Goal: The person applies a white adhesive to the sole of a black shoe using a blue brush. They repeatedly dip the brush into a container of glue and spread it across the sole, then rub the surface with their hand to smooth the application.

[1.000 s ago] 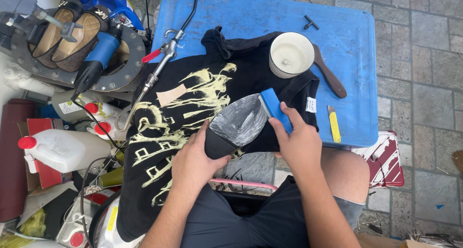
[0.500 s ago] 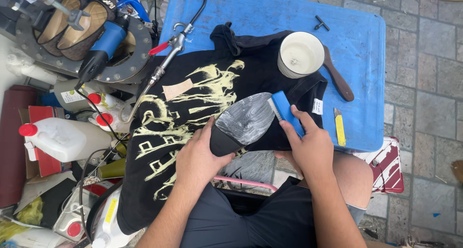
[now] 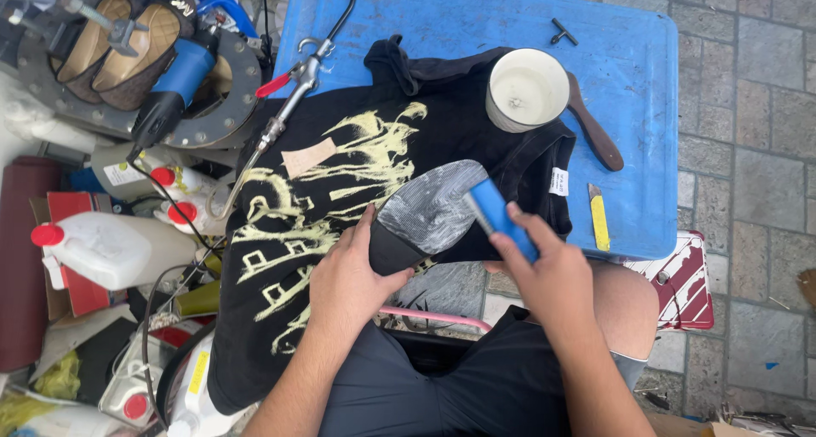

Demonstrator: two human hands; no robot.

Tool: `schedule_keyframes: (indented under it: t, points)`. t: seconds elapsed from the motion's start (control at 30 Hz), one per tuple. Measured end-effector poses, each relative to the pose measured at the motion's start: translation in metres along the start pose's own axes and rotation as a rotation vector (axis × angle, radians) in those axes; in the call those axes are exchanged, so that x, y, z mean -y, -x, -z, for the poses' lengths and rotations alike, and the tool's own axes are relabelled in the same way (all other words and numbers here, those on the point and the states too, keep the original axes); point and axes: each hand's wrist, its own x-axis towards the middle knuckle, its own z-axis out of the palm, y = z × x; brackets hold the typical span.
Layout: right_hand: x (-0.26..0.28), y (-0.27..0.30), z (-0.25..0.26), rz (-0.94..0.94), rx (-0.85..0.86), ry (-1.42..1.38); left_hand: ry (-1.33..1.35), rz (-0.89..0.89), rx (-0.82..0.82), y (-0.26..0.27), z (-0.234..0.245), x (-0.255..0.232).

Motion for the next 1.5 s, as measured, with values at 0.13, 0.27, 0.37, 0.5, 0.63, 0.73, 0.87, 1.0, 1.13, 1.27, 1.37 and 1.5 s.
schedule_keyframes:
  t: [0.13, 0.27, 0.37, 0.5, 0.63, 0.73, 0.87, 1.0, 1.13, 1.27, 1.37, 1.5]
  points:
    - [0.001, -0.026, -0.004, 0.174, -0.161, 0.036, 0.006, -0.016, -0.032, -0.001, 0.000, -0.001]
    - [0.020, -0.026, -0.013, -0.099, -0.013, 0.113, 0.029, 0.033, -0.006, 0.004, -0.001, -0.001]
    - [0.030, -0.021, -0.019, 0.053, -0.058, 0.080, 0.037, 0.027, -0.012, 0.003, -0.001, 0.000]
    - [0.040, -0.003, -0.033, 0.298, -0.089, 0.128, 0.052, -0.005, -0.027, 0.001, -0.005, 0.004]
    - [0.050, 0.014, -0.031, 0.373, 0.023, 0.119, 0.087, -0.020, -0.034, 0.001, -0.005, 0.008]
    - [0.046, 0.014, -0.006, 0.584, 0.055, -0.006, 0.102, -0.066, -0.070, 0.003, -0.006, 0.011]
    - [0.026, -0.007, 0.021, 0.421, 0.292, 0.191, 0.087, -0.040, -0.020, 0.000, -0.007, 0.013]
    - [0.023, -0.019, 0.010, 0.632, 0.224, 0.141, 0.098, -0.056, -0.057, 0.002, -0.008, 0.010]
    - [0.043, -0.020, -0.019, 0.649, 0.143, 0.117, 0.073, -0.025, -0.015, 0.003, -0.006, 0.011]
    - [0.058, -0.015, -0.025, 0.570, 0.141, 0.062, 0.127, -0.027, -0.021, 0.001, -0.005, 0.009]
    - [0.055, -0.011, -0.009, 0.507, 0.233, 0.090, 0.106, -0.057, -0.036, 0.001, -0.003, 0.011]
    - [0.037, -0.005, 0.022, 0.376, 0.331, 0.222, 0.061, -0.028, 0.026, 0.001, -0.007, 0.013]
